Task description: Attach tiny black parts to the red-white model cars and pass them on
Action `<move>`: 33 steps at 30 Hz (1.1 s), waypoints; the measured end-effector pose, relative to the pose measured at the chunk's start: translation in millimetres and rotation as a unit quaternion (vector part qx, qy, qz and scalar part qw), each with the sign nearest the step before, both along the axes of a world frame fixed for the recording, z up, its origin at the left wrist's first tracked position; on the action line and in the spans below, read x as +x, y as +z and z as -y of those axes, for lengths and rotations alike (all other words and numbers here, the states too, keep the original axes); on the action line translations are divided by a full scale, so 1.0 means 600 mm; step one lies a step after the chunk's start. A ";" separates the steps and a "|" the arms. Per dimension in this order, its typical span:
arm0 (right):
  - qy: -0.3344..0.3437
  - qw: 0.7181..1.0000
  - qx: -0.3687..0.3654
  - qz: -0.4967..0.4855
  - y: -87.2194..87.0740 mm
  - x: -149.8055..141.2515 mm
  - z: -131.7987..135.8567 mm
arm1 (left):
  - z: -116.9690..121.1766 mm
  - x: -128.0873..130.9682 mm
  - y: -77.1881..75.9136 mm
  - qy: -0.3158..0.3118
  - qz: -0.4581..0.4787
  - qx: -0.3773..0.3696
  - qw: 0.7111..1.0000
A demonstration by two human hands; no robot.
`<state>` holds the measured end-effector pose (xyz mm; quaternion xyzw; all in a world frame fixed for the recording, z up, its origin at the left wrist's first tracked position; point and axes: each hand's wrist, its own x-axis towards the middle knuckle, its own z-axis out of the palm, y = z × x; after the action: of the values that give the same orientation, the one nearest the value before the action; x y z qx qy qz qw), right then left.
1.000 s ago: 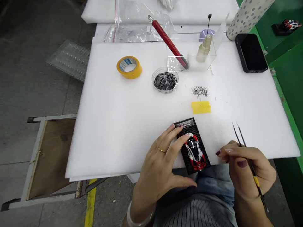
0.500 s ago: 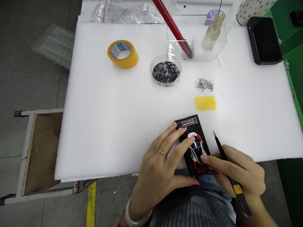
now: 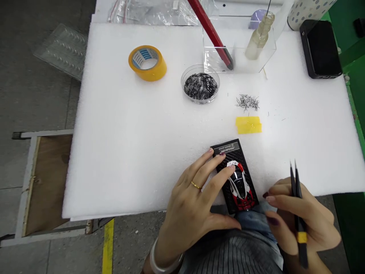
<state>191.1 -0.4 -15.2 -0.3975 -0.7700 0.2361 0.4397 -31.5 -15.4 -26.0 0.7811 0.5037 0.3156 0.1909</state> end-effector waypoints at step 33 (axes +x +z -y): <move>-0.159 0.982 0.062 0.082 0.004 -0.025 -0.012 | -0.011 -0.035 -0.051 0.152 0.182 0.015 0.971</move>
<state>175.8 6.6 -12.7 -0.5049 -0.7435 0.0819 0.4308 -52.7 -8.8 -56.7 0.6278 0.5689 0.4847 0.2175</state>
